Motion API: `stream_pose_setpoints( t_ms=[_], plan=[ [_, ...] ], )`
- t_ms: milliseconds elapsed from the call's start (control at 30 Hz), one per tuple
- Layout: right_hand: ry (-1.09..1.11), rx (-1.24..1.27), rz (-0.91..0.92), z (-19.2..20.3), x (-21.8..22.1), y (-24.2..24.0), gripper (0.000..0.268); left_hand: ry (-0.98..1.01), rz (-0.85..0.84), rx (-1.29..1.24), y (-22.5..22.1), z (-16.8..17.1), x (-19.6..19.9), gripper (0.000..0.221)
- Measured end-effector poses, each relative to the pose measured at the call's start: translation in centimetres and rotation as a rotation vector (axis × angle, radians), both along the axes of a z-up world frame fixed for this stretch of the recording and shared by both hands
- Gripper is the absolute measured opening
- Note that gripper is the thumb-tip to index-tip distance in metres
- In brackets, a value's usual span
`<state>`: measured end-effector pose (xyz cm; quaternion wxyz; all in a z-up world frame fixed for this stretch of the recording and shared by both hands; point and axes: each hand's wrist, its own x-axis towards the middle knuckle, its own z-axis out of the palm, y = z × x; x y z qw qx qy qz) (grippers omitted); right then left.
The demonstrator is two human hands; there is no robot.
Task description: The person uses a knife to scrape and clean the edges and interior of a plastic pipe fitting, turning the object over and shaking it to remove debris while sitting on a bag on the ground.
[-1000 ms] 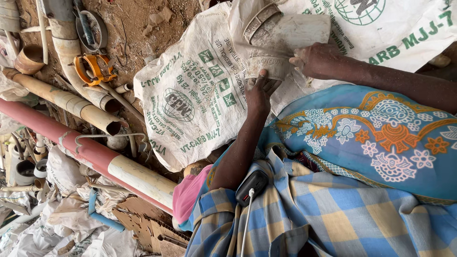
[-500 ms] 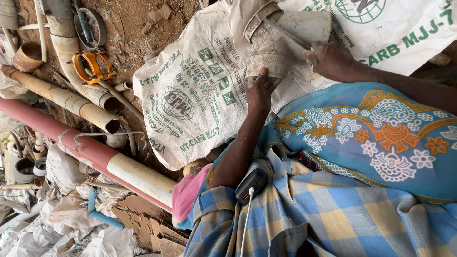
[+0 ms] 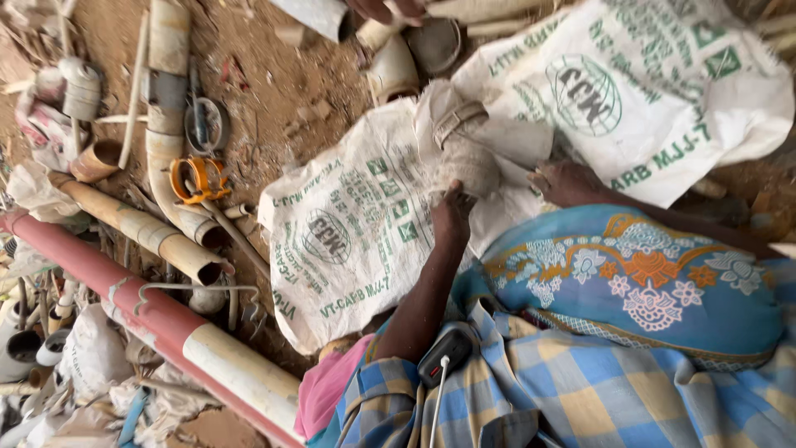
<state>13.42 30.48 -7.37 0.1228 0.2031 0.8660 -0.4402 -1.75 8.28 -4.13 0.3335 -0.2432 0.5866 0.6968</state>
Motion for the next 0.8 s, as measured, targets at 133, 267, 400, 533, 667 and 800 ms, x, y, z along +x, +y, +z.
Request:
stream_pose_setpoints(
  t_ms=[133, 267, 400, 533, 667, 800],
  plan=[
    [0.009, -0.1, -0.304, 4.3, 1.3, 4.9, 0.043, 0.146, -0.126, 0.019, 2.6, 4.1, -1.7, 0.034],
    [0.577, 0.381, -0.164, 7.4, 6.7, 7.4, 0.042, 0.217, -0.115, 0.076, 3.2, 7.2, -3.2, 0.032],
    [0.129, -0.028, -0.666, 10.0, 11.7, 7.4, 0.045, 0.247, -0.044, 0.137, 2.3, 9.2, -4.4, 0.029],
    [0.063, 0.063, -0.62, 11.8, 15.9, 5.6, 0.044, 0.301, -0.041, 0.158, 1.9, 11.7, -3.9, 0.03],
    [-0.071, 0.049, -0.552, 11.0, 19.9, 2.9, 0.043, 0.418, -0.03, 0.209, 2.1, 13.6, -2.4, 0.042],
    [-0.209, 0.06, -0.472, 9.3, 22.0, 4.3, 0.042, 0.459, -0.079, 0.259, 2.8, 15.5, -1.1, 0.038]
  ],
)
